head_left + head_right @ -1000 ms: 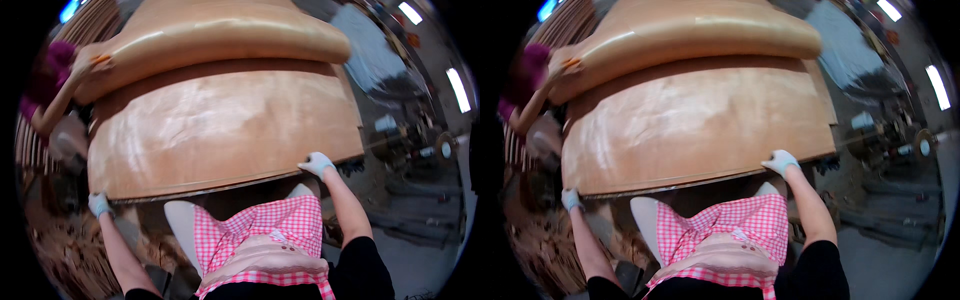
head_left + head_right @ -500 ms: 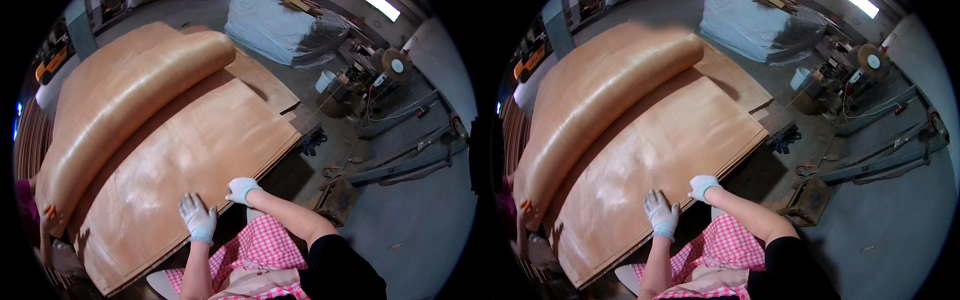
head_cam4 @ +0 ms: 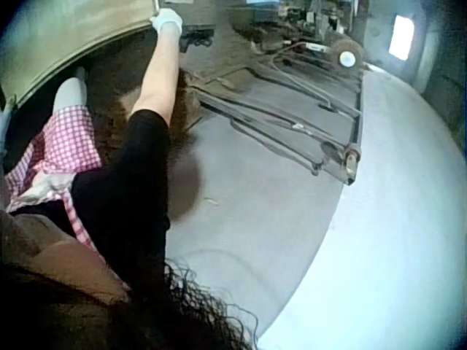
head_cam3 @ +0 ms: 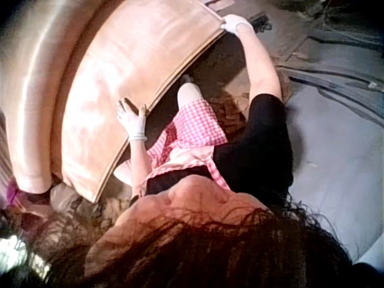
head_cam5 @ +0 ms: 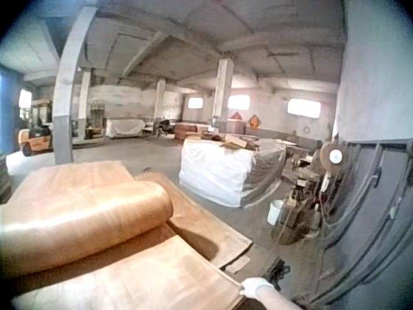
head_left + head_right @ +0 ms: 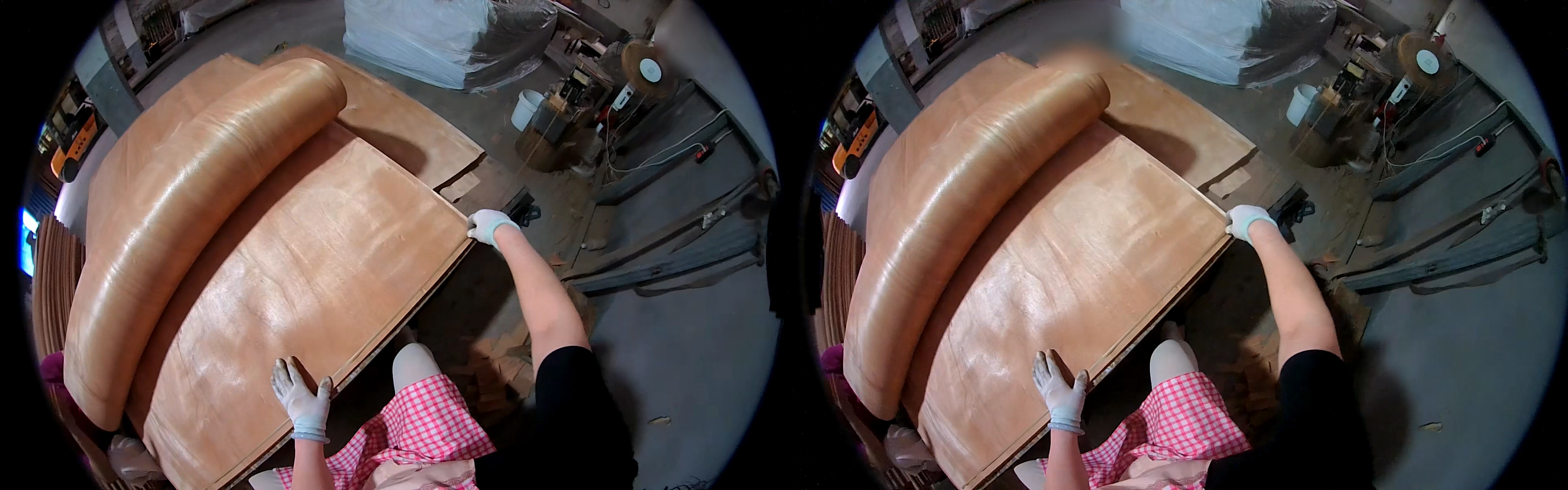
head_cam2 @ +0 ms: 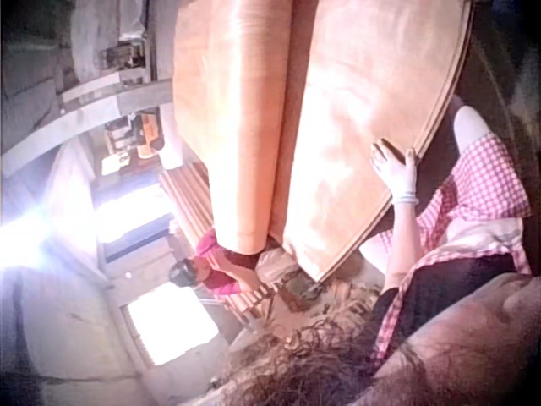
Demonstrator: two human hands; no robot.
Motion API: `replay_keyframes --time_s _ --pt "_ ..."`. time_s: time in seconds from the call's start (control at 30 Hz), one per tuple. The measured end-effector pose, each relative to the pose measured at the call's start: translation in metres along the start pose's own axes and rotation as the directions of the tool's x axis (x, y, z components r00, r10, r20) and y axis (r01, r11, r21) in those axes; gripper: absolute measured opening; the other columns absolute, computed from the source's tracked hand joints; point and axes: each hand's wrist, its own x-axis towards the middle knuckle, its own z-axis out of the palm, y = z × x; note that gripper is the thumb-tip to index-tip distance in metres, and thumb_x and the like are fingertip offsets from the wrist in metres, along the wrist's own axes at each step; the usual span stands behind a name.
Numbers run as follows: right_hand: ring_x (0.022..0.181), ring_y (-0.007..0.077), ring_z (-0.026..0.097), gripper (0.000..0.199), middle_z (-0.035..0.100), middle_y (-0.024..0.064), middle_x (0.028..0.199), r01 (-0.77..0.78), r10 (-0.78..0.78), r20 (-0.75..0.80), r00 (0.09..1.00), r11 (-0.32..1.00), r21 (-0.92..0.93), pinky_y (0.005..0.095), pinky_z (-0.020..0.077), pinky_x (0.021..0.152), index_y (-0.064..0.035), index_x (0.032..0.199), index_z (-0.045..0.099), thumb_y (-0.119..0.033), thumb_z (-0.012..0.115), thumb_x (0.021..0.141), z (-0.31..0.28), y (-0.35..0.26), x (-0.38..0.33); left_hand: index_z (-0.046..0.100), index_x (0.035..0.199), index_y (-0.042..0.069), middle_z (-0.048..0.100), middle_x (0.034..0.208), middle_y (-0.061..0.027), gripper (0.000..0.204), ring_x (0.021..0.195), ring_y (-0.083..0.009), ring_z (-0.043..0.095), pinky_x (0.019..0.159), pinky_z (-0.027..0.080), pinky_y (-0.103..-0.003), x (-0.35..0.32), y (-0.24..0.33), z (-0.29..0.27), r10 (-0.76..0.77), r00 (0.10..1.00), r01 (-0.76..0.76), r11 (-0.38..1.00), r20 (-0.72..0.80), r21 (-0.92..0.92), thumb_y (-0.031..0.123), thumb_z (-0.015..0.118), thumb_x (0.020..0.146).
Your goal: The person sits on the floor in a workshop and repeatedly lifts, inspects, and places large, thin sheets of wood veneer onto a stack. A coworker is visible in the background, also handling similar materials.
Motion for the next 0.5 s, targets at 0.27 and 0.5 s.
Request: replay_keyframes --time_s 0.27,0.5 --pt "0.103 0.0386 0.061 0.03 0.064 0.024 0.108 -0.015 0.378 -0.467 0.799 0.789 0.614 0.0431 0.0478 0.087 0.0027 0.105 0.063 -0.022 0.063 0.087 0.052 -0.015 -0.029 0.042 0.138 0.0 0.037 0.145 -0.0251 0.079 0.137 -0.0416 0.03 0.114 0.021 -0.05 -0.004 0.002 0.002 0.041 0.987 -0.049 0.998 -0.157 -0.049 0.037 0.072 0.074" --pt "0.072 0.0143 0.058 0.011 0.061 0.0059 0.078 0.505 -0.269 -0.442 0.856 0.247 0.827 0.0312 0.049 0.068 0.002 0.094 0.063 -0.008 0.062 0.089 0.124 -0.208 -0.195 0.066 0.099 0.005 0.065 0.095 -0.0138 0.031 0.091 -0.0327 0.062 0.081 0.05 -0.042 -0.046 0.061 -0.038 0.237 0.919 -0.373 0.783 -0.315 -0.498 0.022 0.077 0.075"
